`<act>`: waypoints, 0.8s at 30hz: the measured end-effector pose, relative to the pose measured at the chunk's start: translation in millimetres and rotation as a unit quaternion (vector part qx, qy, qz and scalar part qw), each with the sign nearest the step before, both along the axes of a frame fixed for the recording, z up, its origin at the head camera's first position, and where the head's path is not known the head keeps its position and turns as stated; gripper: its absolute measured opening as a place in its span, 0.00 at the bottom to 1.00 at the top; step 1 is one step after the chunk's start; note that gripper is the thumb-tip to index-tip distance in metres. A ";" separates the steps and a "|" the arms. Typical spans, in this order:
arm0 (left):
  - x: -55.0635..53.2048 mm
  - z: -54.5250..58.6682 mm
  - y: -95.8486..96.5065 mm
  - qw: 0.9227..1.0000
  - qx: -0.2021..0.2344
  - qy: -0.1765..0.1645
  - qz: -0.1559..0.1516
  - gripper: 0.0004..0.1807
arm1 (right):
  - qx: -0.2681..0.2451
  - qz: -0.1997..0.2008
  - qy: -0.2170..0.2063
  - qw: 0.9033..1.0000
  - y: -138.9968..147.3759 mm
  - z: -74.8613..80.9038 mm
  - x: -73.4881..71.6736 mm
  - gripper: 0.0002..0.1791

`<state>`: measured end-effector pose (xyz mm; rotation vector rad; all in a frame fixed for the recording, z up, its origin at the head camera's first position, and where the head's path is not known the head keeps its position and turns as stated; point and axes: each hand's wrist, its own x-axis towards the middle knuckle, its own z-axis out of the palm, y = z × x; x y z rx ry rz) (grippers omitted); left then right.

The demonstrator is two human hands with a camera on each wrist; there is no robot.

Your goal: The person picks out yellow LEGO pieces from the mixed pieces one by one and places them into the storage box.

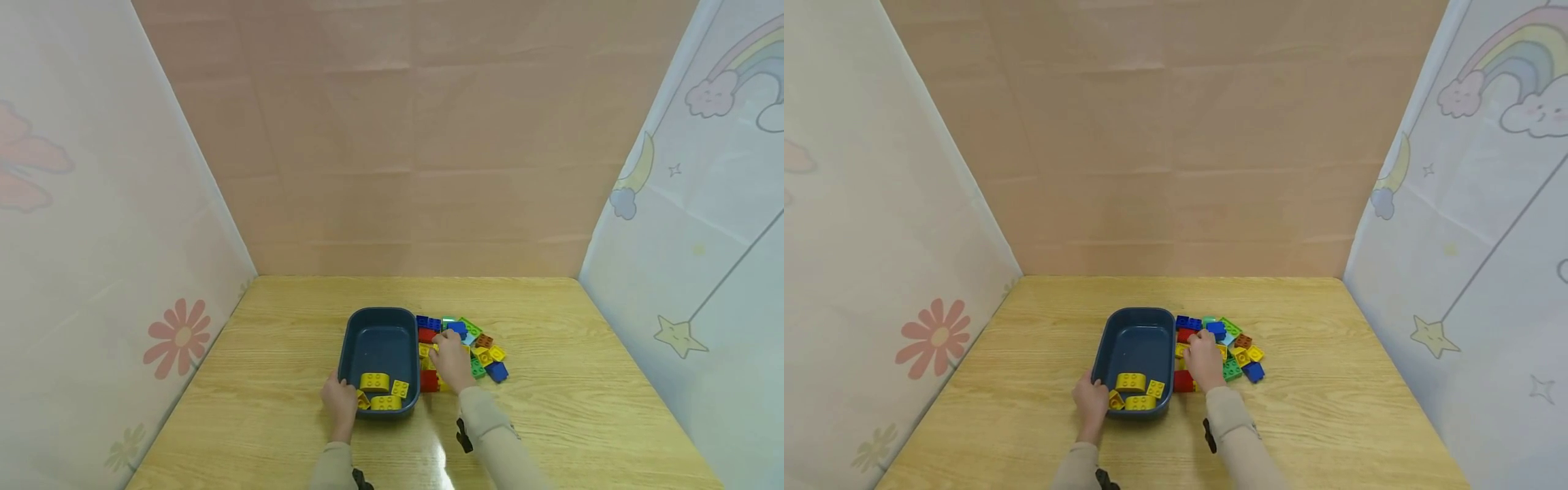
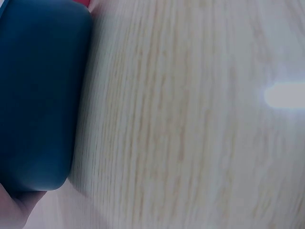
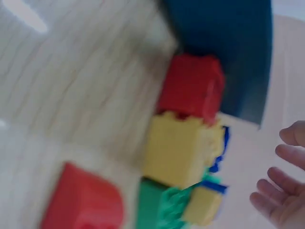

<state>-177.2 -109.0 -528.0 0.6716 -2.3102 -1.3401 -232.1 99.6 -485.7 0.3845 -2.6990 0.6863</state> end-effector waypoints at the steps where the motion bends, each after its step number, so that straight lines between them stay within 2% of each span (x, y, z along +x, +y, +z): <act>1: -0.1 -0.3 -0.1 1.000 0.002 0.001 0.000 0.22 | 0.001 -0.012 -0.008 1.000 3.7 -3.2 -0.9 0.10; 3: -0.3 -0.9 -0.2 1.000 0.006 0.000 0.000 0.23 | 0.002 -0.031 -0.012 0.999 10.4 -10.4 -1.9 0.12; 8: -0.3 -1.2 -0.2 1.000 0.016 -0.009 -0.003 0.24 | 0.019 -0.060 0.007 0.998 22.8 -25.5 -4.2 0.15; 13: 0.7 -1.0 0.0 1.000 0.023 -0.013 -0.005 0.24 | 0.022 -0.083 -0.038 0.996 32.3 -32.3 -4.9 0.16; 18: 0.7 0.1 0.4 1.000 0.024 -0.015 0.000 0.24 | -0.003 -0.079 -0.064 0.995 36.1 -34.2 -3.7 0.18; 24: 0.2 1.6 0.7 1.000 0.025 -0.015 0.002 0.24 | -0.027 -0.061 -0.071 0.995 34.8 -35.9 -3.7 0.19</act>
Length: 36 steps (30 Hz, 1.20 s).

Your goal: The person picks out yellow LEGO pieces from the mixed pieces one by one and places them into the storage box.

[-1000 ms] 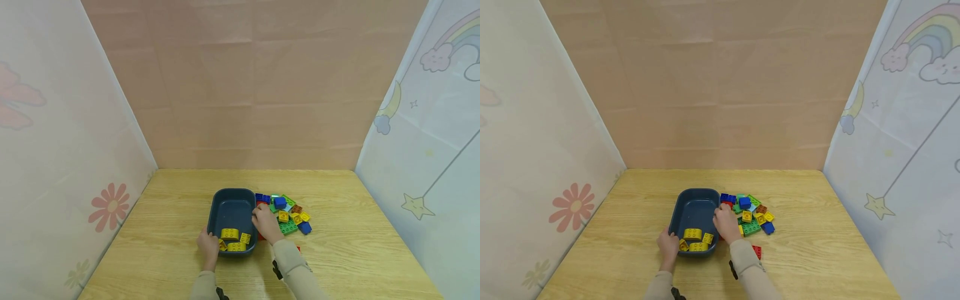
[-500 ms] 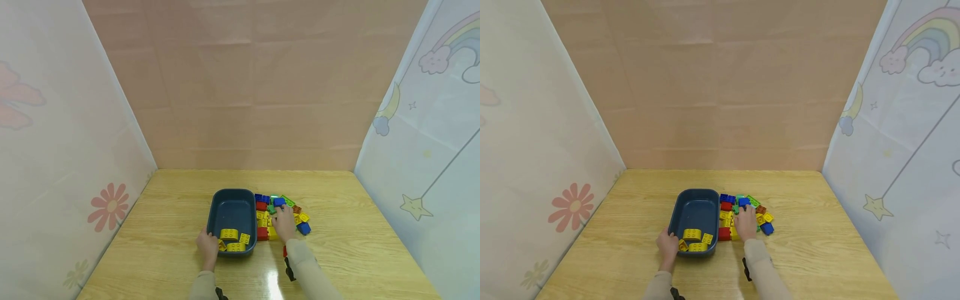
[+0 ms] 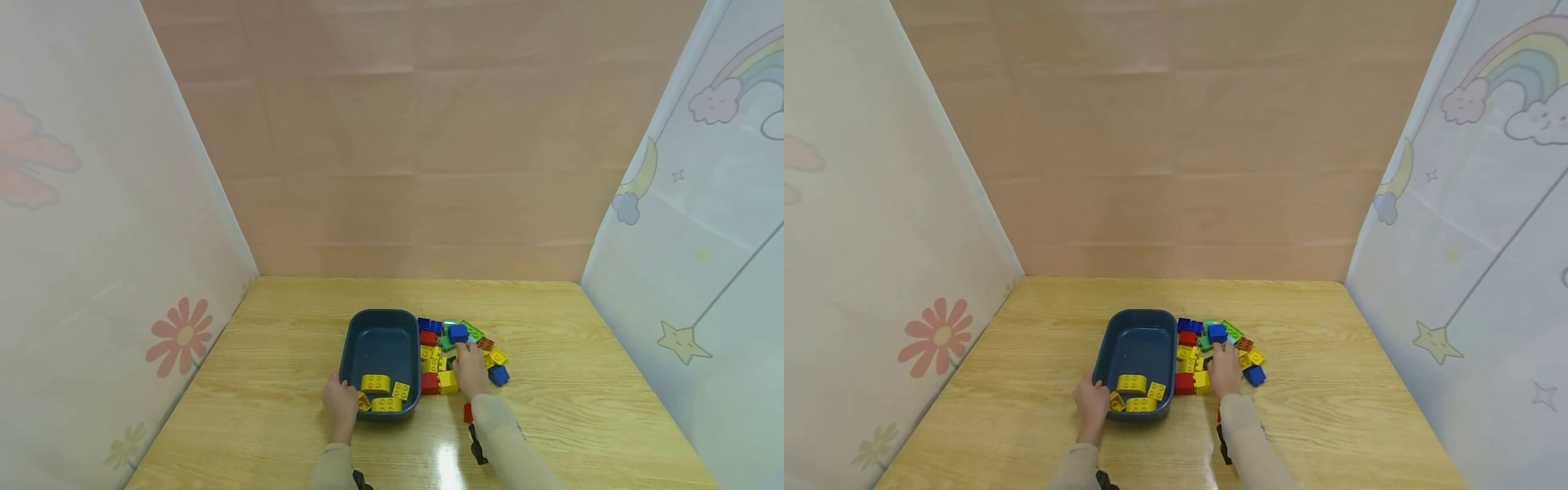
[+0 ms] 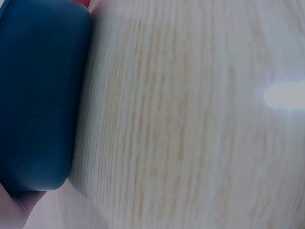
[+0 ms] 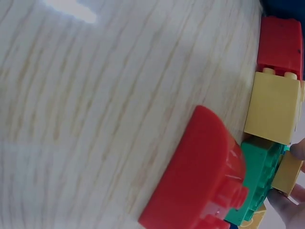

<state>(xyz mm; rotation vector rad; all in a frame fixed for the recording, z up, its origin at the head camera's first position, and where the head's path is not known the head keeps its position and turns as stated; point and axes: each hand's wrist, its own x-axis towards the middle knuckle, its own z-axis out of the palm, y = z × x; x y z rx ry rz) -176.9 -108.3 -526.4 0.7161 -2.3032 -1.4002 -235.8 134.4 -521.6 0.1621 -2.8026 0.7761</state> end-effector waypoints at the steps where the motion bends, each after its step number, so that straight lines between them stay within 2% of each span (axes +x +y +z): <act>1: -0.2 0.2 0.1 1.000 0.000 0.000 -0.001 0.25 | 0.000 0.002 0.002 1.000 0.0 -0.3 0.0 0.19; 14: -0.4 -0.8 1.0 1.000 0.000 0.000 0.003 0.25 | -0.008 0.012 0.036 0.999 0.7 -2.9 0.0 0.18; 17: -0.4 -1.4 0.6 1.000 -0.004 0.002 0.004 0.25 | -0.013 0.014 0.055 0.998 -0.4 -2.3 -0.2 0.19; 21: -0.2 -1.4 0.5 1.000 -0.009 0.008 0.005 0.25 | -0.016 0.023 0.090 0.996 -6.5 4.9 -1.1 0.20; 26: -0.2 -0.8 0.0 1.000 -0.012 0.007 0.005 0.25 | -0.025 0.036 0.111 0.993 -18.9 17.6 -3.0 0.21; 31: -0.9 -1.5 -0.3 1.000 -0.021 0.002 0.008 0.24 | -0.034 0.061 0.134 0.988 -34.5 29.0 -2.9 0.21; 36: -0.8 -1.1 -0.2 1.000 -0.018 -0.005 0.006 0.24 | -0.021 0.091 0.158 0.983 -52.3 34.7 -0.6 0.21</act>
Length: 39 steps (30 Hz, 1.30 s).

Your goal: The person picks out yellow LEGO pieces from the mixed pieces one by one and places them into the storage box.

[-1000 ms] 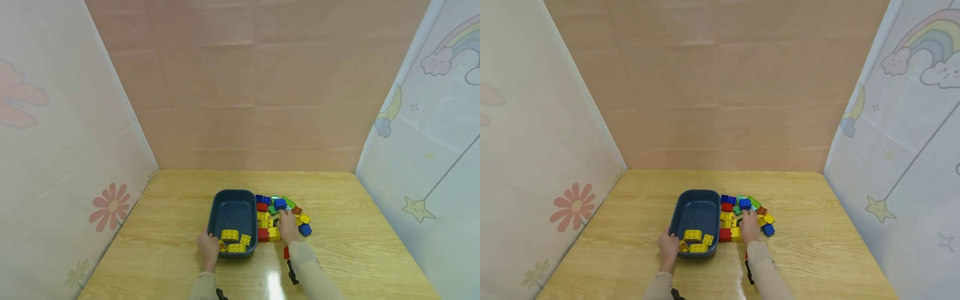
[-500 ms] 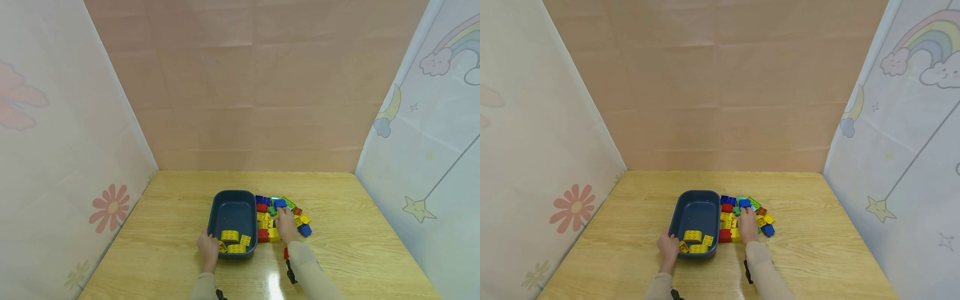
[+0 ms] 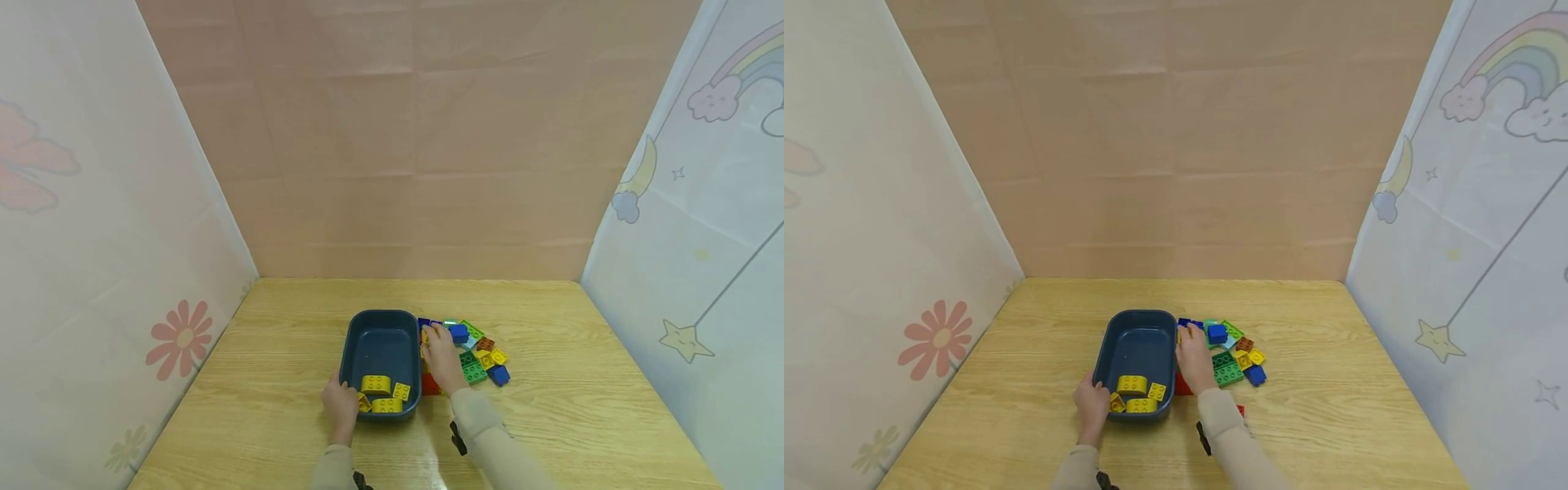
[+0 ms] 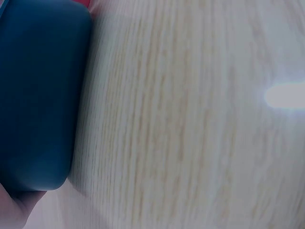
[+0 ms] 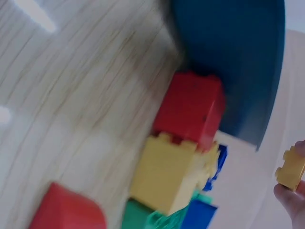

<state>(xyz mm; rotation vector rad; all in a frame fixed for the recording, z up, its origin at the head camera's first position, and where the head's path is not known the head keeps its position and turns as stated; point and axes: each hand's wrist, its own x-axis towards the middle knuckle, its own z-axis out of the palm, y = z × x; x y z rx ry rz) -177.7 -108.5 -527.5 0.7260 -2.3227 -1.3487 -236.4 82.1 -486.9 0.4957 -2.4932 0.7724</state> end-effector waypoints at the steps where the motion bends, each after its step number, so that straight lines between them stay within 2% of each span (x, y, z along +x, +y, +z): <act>1: -0.1 0.1 0.1 1.000 0.001 0.000 -0.001 0.23 | 0.007 0.007 0.007 1.000 -3.4 0.6 0.6 0.20; 7: -1.0 -0.2 -0.1 1.000 0.009 -0.001 -0.006 0.24 | 0.046 0.068 0.029 0.996 -20.4 1.4 7.7 0.16; 12: -0.7 0.3 0.1 1.000 0.007 0.001 -0.004 0.24 | 0.106 0.113 0.039 0.987 -28.7 -1.7 13.8 0.14; 15: -1.0 -0.2 -0.1 1.000 0.004 0.002 -0.002 0.24 | 0.139 0.127 0.040 0.981 -32.5 -2.7 16.7 0.13; 23: -0.1 -2.0 -1.5 1.000 0.016 0.019 -0.008 0.25 | 0.244 0.137 0.006 0.960 -42.3 -10.0 20.6 0.10; 27: 0.2 -2.4 -1.6 1.000 0.011 0.018 -0.007 0.24 | 0.260 0.137 -0.010 0.956 -44.3 -14.0 23.3 0.10; 34: 0.1 -2.7 -1.3 1.000 0.009 0.014 -0.005 0.24 | 0.279 0.142 -0.006 0.950 -45.9 -18.5 26.1 0.06; 39: -0.1 -3.8 -1.7 1.000 0.003 0.022 -0.005 0.22 | 0.297 0.141 -0.021 0.944 -47.4 -20.5 27.1 0.03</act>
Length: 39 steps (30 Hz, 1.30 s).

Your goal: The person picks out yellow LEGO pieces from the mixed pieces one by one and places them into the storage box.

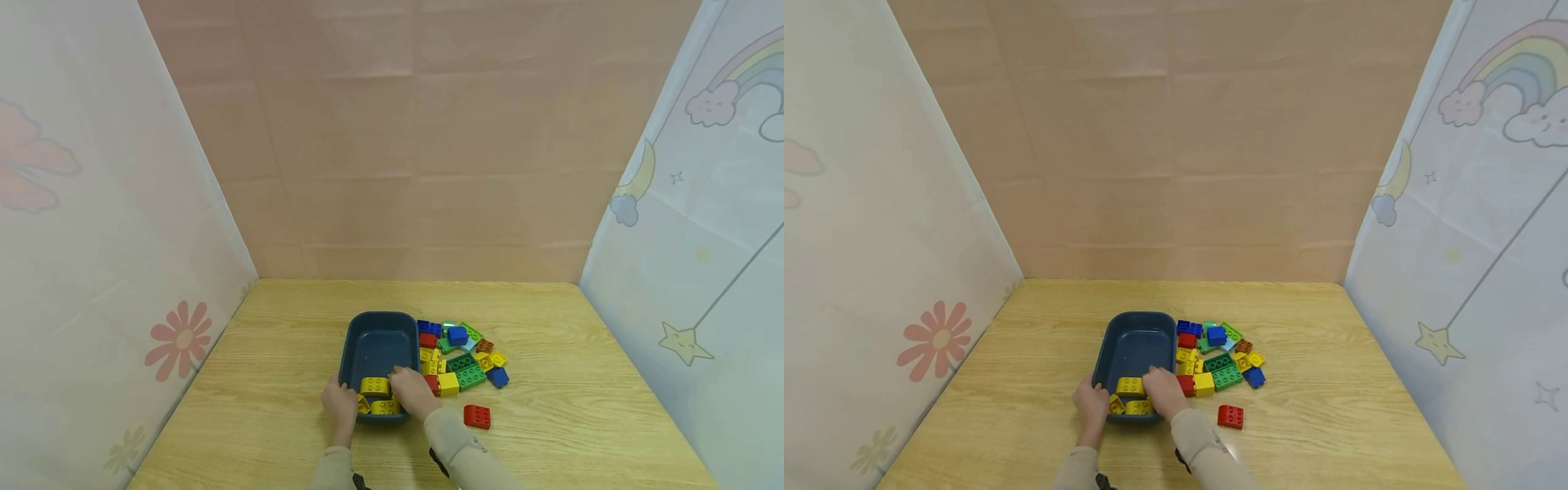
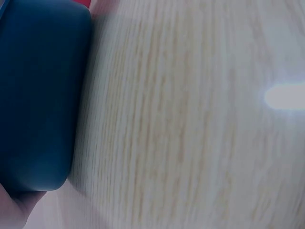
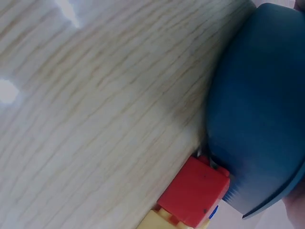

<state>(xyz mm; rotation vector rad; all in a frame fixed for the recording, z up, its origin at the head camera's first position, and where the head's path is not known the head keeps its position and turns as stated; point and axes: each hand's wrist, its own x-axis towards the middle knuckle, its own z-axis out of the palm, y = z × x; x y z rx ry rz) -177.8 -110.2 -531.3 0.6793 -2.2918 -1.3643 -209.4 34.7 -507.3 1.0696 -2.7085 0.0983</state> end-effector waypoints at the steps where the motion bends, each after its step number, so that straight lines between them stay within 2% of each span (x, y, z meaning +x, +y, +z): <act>1: 0.0 -0.1 -0.1 1.000 -0.003 0.002 0.000 0.22 | 0.006 -0.002 -0.003 1.000 -0.4 -0.2 -0.1 0.03; 7: 1.3 1.2 -0.1 1.000 -0.004 0.009 -0.003 0.22 | 0.023 -0.010 -0.018 1.000 -2.3 0.0 -0.5 0.04; 14: 2.2 1.6 -0.1 1.000 0.008 0.007 -0.011 0.24 | -0.013 -0.005 -0.021 1.000 -1.4 -3.7 -0.5 0.10; 17: 2.1 1.1 -0.1 1.000 0.008 0.009 -0.012 0.23 | -0.027 0.005 -0.017 0.999 -0.4 -2.4 -0.5 0.09; 22: 1.7 0.9 0.2 1.000 -0.002 0.003 -0.007 0.23 | -0.083 0.007 0.009 0.996 4.4 4.6 -1.9 0.04; 26: 1.0 1.6 0.7 1.000 -0.008 -0.005 -0.001 0.23 | -0.157 -0.004 0.045 0.987 13.2 10.6 -4.9 0.03; 30: 1.1 2.1 1.2 1.000 -0.012 -0.005 0.000 0.22 | -0.207 -0.040 0.078 0.974 25.8 15.3 -7.2 0.05; 33: 1.3 2.1 1.3 1.000 -0.016 -0.003 0.001 0.21 | -0.226 -0.088 0.080 0.967 36.4 15.1 -8.5 0.06; 36: 1.1 2.2 1.3 1.000 -0.016 -0.002 0.001 0.21 | -0.230 -0.135 0.055 0.962 46.7 12.3 -8.9 0.07; 39: 0.7 2.1 1.3 1.000 -0.015 -0.003 0.003 0.21 | -0.221 -0.168 0.009 0.961 55.8 8.2 -7.1 0.08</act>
